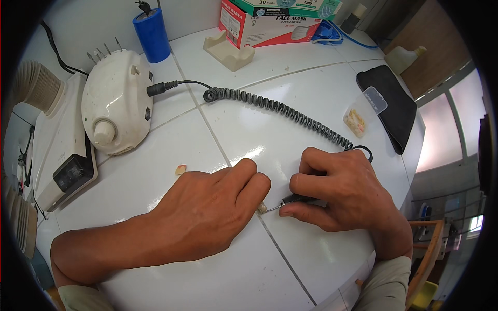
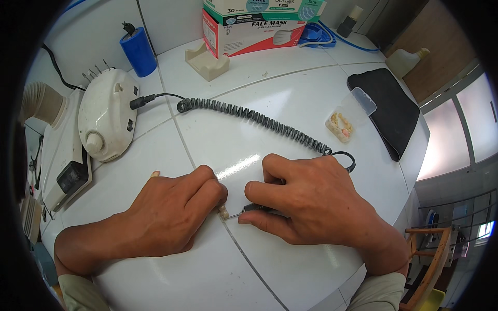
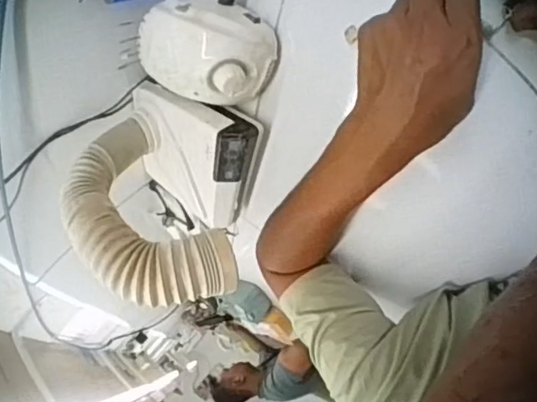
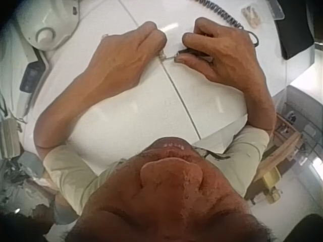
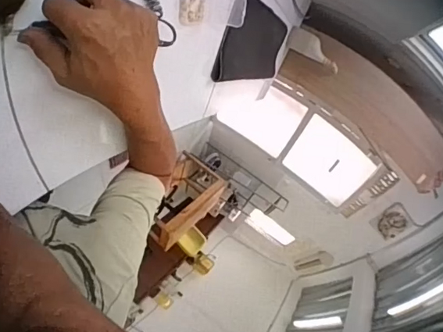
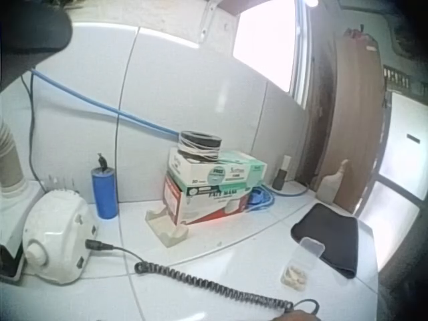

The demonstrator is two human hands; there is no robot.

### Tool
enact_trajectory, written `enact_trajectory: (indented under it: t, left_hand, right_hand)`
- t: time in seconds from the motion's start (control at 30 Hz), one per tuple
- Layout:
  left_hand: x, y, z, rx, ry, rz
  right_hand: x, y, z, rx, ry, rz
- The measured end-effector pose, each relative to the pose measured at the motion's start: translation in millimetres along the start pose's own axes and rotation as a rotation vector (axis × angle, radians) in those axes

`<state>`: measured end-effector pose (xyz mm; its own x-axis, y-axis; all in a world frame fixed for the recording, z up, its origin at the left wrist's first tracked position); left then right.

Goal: Polishing a dental prosthetic using a handheld rotary tool at a laboratory bench.

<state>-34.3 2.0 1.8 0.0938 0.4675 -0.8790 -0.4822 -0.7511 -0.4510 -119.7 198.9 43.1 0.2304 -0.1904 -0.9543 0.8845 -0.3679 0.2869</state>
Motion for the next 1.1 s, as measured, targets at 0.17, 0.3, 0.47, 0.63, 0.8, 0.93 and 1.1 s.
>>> enact_trajectory:
  t: [0.17, 0.3, 0.47, 0.63, 0.8, 0.93, 1.1]
  left_hand:
    - [0.1, 0.2, -0.1, 0.0, 0.001, -0.013]
    - [0.3, 0.1, 0.2, 0.004, -0.004, -0.006]
    - [0.3, -0.2, 0.2, 0.005, -0.016, -0.003]
    - [-0.1, -0.4, -0.1, 0.007, -0.019, 0.002]
    - [-0.4, -1.0, 0.5, 0.006, -0.001, 0.014]
    - [-0.2, -1.1, 0.8, 0.01, 0.006, 0.019]
    - [-0.4, -0.7, 0.4, 0.001, 0.005, 0.014]
  right_hand:
    - [2.2, -2.4, -0.9, 0.013, -0.026, 0.003]
    - [2.8, -2.2, -1.2, 0.012, -0.018, -0.006]
    - [2.2, -2.4, -0.9, 0.005, -0.019, 0.002]
    - [2.0, -1.6, -0.4, 0.008, -0.009, -0.006]
    - [1.9, -2.0, -0.2, 0.004, -0.028, -0.004]
    - [2.9, -2.6, -1.2, 0.01, -0.023, -0.014]
    - [2.2, -1.2, -0.2, -0.005, -0.006, 0.001]
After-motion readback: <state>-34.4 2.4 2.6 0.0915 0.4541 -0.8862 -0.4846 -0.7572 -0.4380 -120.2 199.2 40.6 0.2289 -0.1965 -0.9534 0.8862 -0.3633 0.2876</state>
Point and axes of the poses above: each hand's wrist, its own z-axis towards the middle knuckle, its own x-axis out of the palm, y = z × x, the point moved 4 cm from there along z, towards the middle knuckle, and after that the axes turned 3 degrees about -y, right-handed, at the moved point
